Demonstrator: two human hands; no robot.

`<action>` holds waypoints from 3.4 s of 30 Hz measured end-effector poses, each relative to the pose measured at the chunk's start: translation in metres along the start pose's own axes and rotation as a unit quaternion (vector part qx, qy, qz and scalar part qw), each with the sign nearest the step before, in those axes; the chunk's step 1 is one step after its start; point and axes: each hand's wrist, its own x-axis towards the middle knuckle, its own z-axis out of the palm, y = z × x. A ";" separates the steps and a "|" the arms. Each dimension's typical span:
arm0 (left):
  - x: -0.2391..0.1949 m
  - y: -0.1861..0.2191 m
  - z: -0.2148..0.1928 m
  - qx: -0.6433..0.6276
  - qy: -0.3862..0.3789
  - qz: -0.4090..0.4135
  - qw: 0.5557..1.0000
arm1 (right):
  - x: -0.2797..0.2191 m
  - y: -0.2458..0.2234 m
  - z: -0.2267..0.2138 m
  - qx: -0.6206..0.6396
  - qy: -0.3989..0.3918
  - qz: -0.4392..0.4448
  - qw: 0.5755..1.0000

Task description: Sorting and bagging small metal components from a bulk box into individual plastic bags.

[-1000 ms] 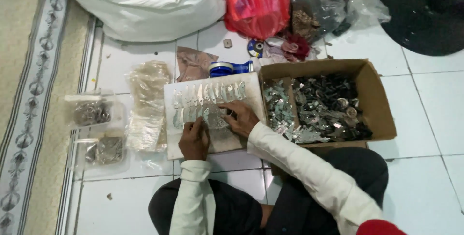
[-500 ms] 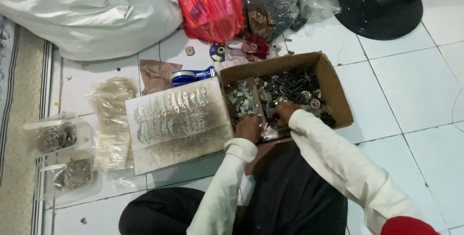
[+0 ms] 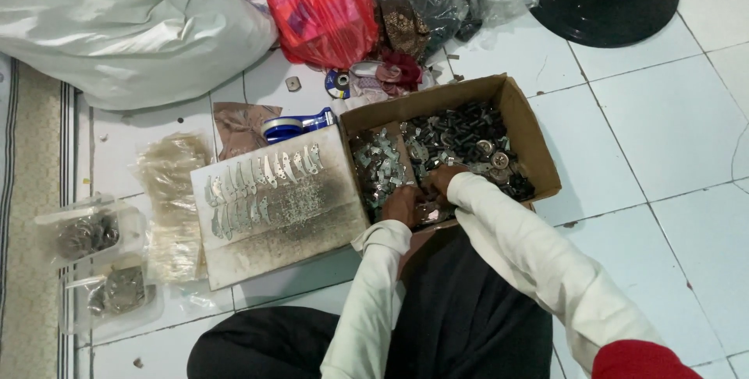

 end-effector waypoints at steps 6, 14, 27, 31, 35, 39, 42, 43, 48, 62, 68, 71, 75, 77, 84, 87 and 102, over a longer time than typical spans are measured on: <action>0.001 0.012 -0.006 -0.131 -0.011 0.009 0.991 | -0.019 0.035 -0.010 0.284 0.005 -0.079 0.955; 0.019 -0.007 0.008 -0.219 -0.018 -0.034 0.975 | -0.018 0.040 -0.007 0.372 0.029 -0.073 0.925; -0.001 0.026 -0.024 -0.523 0.049 -0.111 0.843 | -0.087 -0.001 -0.084 0.607 0.125 -0.022 0.784; -0.003 0.024 -0.025 -0.514 0.053 -0.079 0.852 | -0.078 0.002 -0.081 0.608 0.116 -0.065 0.783; 0.006 0.008 -0.017 -0.593 0.068 -0.070 0.799 | -0.074 0.004 -0.073 0.608 0.104 -0.063 0.785; 0.006 0.003 -0.018 -0.602 0.090 -0.066 0.790 | -0.068 0.004 -0.066 0.608 0.119 -0.072 0.781; 0.005 0.006 -0.029 -0.536 0.130 -0.054 0.833 | -0.065 0.002 -0.072 0.625 0.143 -0.053 0.766; 0.004 0.007 -0.028 -0.536 0.132 -0.054 0.832 | -0.071 0.000 -0.075 0.624 0.142 -0.055 0.766; -0.005 0.016 -0.028 -0.519 0.205 -0.056 0.828 | -0.087 -0.002 -0.095 0.648 0.214 0.012 0.730; -0.133 -0.103 -0.151 -0.223 0.443 -0.212 0.842 | -0.044 -0.203 -0.109 0.613 0.234 -0.104 0.748; -0.135 -0.136 -0.158 -0.167 0.460 -0.210 0.846 | -0.006 -0.274 -0.112 0.562 0.200 -0.023 0.802; -0.127 -0.152 -0.153 -0.135 0.473 -0.192 0.849 | 0.000 -0.292 -0.118 0.560 0.202 -0.020 0.803; -0.132 -0.155 -0.152 -0.072 0.496 -0.164 0.850 | 0.011 -0.300 -0.120 0.528 0.243 0.016 0.814; -0.140 -0.156 -0.147 -0.048 0.494 -0.172 0.851 | 0.003 -0.295 -0.116 0.494 0.283 -0.036 0.821; -0.178 -0.124 -0.152 0.076 0.420 -0.131 0.895 | -0.046 -0.270 -0.133 0.344 0.269 -0.177 0.882; -0.177 -0.135 -0.143 0.116 0.402 -0.137 0.898 | -0.044 -0.275 -0.136 0.277 0.250 -0.177 0.911; -0.168 -0.148 -0.137 0.111 0.454 -0.139 0.873 | -0.022 -0.288 -0.115 0.301 0.310 -0.095 0.897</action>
